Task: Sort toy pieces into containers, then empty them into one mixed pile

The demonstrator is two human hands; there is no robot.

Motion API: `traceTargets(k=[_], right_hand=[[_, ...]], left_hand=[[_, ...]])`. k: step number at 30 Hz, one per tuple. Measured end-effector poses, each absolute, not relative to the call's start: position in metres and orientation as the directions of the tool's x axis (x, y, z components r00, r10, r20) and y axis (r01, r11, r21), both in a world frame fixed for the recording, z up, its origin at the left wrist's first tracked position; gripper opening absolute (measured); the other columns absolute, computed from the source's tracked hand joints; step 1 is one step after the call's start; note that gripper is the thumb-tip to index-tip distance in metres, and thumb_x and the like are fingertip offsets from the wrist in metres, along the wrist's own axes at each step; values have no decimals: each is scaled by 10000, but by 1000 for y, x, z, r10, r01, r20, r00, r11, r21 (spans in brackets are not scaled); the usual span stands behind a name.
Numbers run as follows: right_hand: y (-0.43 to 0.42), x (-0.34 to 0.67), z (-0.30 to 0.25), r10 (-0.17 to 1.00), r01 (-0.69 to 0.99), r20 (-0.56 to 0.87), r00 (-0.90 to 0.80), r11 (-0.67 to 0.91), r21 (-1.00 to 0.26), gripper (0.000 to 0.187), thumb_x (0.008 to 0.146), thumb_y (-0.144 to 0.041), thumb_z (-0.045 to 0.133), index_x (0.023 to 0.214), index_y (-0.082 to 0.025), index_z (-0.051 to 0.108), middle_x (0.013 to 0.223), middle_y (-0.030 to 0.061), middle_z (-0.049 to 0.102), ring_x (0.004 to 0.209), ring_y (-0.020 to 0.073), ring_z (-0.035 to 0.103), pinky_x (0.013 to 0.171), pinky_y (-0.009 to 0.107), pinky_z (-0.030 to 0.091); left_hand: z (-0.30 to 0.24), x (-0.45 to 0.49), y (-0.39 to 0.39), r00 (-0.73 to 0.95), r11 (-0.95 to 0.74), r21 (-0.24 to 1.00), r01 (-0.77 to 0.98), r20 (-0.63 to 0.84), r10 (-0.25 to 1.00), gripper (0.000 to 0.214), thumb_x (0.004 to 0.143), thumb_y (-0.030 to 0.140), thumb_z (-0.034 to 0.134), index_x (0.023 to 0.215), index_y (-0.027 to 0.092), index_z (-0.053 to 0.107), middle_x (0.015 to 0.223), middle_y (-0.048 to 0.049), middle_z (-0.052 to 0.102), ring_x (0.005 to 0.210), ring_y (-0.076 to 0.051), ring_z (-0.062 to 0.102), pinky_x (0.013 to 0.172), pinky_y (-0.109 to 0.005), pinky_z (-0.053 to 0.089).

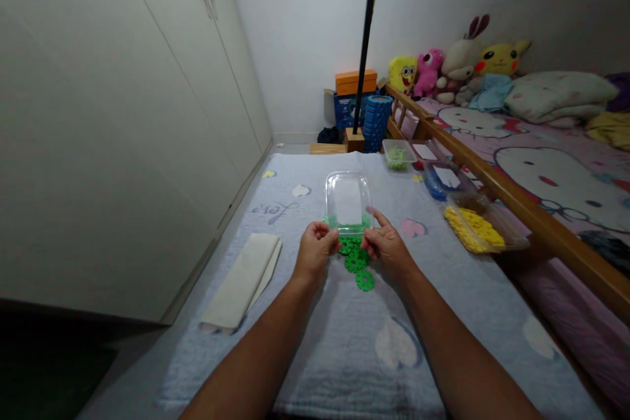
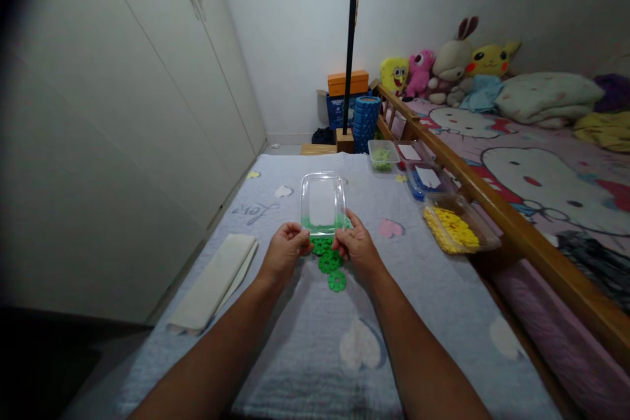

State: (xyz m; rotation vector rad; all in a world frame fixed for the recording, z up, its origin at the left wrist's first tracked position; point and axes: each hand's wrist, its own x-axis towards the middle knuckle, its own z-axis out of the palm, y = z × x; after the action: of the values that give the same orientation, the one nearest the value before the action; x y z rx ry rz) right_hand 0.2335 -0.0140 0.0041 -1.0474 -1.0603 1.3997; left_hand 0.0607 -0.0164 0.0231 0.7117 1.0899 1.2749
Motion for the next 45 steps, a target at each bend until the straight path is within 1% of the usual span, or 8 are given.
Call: traceTargets(k=[4, 9, 17, 25, 30, 35, 42, 45], right_hand=[[-14, 232, 3, 997, -178, -31, -76, -44, -983, 968, 765, -517, 721, 1524, -165, 234, 675, -42, 674, 427, 92, 467, 393, 194, 333], [-10, 241, -2, 999, -78, 2, 37, 5, -997, 854, 762, -498, 709, 1459, -185, 330, 702, -54, 661, 455, 89, 459, 404, 197, 317], [-3, 251, -17, 996, 50, 44, 74, 41, -998, 599, 770, -424, 669, 1292, -183, 500, 643, -76, 598, 476, 97, 457, 460, 225, 338], [-2, 258, -17, 980, 163, 131, 147, 107, -981, 501, 805, -384, 630, 1251, -173, 541, 630, -64, 578, 523, 117, 473, 507, 247, 350], [-3, 260, -16, 980, 152, 119, 157, 95, -984, 496, 800, -393, 639, 1236, -171, 558, 616, -73, 547, 515, 119, 459, 509, 254, 342], [-2, 261, -16, 975, 143, 116, 190, 89, -986, 474, 775, -392, 659, 1197, -188, 591, 610, -68, 555, 521, 127, 481, 508, 255, 343], [-1, 262, -20, 977, 193, 116, 179, 81, -978, 428, 796, -389, 636, 1166, -179, 599, 617, -52, 583, 520, 128, 484, 501, 252, 342], [-1, 263, -21, 975, 203, 123, 187, 84, -975, 410, 804, -388, 631, 1156, -179, 605, 619, -52, 586, 518, 126, 482, 515, 255, 355]], left_hand=[[34, 49, 4, -178, 156, 904, -397, -243, 954, 328, 605, 260, 756, 805, 197, 503, 616, 72, 537, 553, -86, 554, 604, -241, 528], [49, 2, 65, -420, 107, 913, -393, -282, 863, 166, 671, 142, 644, 765, 185, 514, 585, 62, 516, 517, -75, 519, 593, -237, 541], [37, -64, 135, -586, 199, 890, -411, -425, 690, 189, 662, 36, 581, 661, 179, 457, 529, 70, 421, 423, -52, 393, 455, -162, 407], [25, -78, 171, -621, 172, 881, -441, -438, 650, 201, 672, 11, 585, 676, 176, 470, 559, 72, 438, 437, -47, 399, 488, -160, 406], [26, -75, 188, -613, 170, 864, -474, -462, 641, 193, 738, 70, 615, 708, 184, 462, 576, 76, 426, 456, -53, 419, 515, -168, 438], [21, -56, 192, -526, 272, 808, -523, -556, 644, 123, 799, 134, 622, 781, 172, 506, 627, 29, 489, 513, -95, 520, 501, -203, 493], [22, -44, 203, -492, 291, 784, -549, -584, 646, 102, 789, 76, 611, 859, 122, 553, 621, 25, 522, 494, -96, 556, 464, -188, 491], [22, -49, 205, -490, 272, 785, -556, -574, 656, 75, 837, 84, 606, 908, 101, 586, 660, 8, 562, 530, -93, 576, 501, -190, 505]])
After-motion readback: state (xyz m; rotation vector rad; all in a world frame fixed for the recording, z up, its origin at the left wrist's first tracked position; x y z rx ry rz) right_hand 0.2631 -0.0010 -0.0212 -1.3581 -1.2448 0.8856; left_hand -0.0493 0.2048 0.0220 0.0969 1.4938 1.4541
